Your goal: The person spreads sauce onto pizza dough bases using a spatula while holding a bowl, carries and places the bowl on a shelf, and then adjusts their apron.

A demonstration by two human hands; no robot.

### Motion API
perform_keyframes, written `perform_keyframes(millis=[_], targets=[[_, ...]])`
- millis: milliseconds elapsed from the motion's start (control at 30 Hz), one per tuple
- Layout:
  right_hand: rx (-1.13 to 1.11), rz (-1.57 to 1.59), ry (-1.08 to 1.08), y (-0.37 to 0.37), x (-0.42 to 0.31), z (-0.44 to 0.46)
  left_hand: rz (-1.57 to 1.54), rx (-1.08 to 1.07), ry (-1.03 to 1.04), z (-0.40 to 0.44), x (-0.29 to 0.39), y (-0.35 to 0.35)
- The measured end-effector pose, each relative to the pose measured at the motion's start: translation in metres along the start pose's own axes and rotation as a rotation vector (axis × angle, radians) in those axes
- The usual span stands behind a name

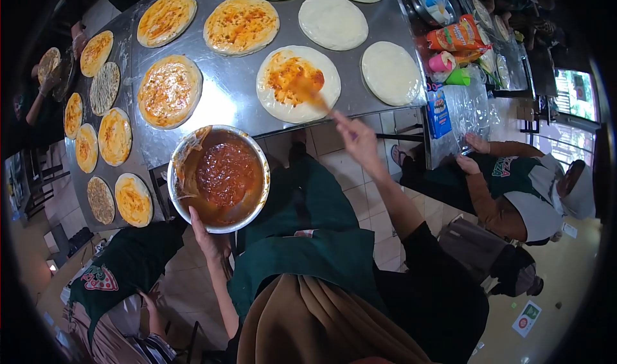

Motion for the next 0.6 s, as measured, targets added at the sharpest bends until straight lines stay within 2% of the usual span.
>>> perform_keyframes(millis=[100, 200, 233, 333, 367, 467, 600], targets=[[0.136, -0.105, 0.011, 0.000, 0.029, 0.014, 0.018, -0.019, -0.010, 0.001, -0.001, 0.002], [-0.009, 0.029, -0.017, 0.013, 0.001, -0.029, 0.015, -0.015, 0.001, 0.002, -0.001, 0.005], [-0.072, -0.018, -0.037, 0.017, -0.007, -0.040, 0.008, 0.000, -0.003, 0.002, -0.001, 0.004], [0.013, 0.072, 0.002, 0.007, -0.003, -0.037, -0.007, -0.006, -0.012, 0.001, -0.001, 0.003], [0.060, 0.052, 0.061, 0.001, 0.007, -0.025, -0.011, -0.018, -0.014, 0.001, -0.001, 0.003], [0.180, -0.031, 0.064, 0.004, 0.027, -0.017, 0.017, -0.025, -0.004, 0.002, 0.001, 0.002], [0.007, 0.025, 0.027, 0.022, 0.000, -0.056, 0.017, -0.009, 0.026, 0.001, 0.004, 0.002]])
Point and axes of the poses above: each hand's wrist, its own z-axis towards the middle knuckle, its own y-axis out of the palm, x = y × z, the point moved 5 cm from there along z, towards the middle knuckle, and after that the axes turned 14 degrees about -z, right-handed, at the moved point
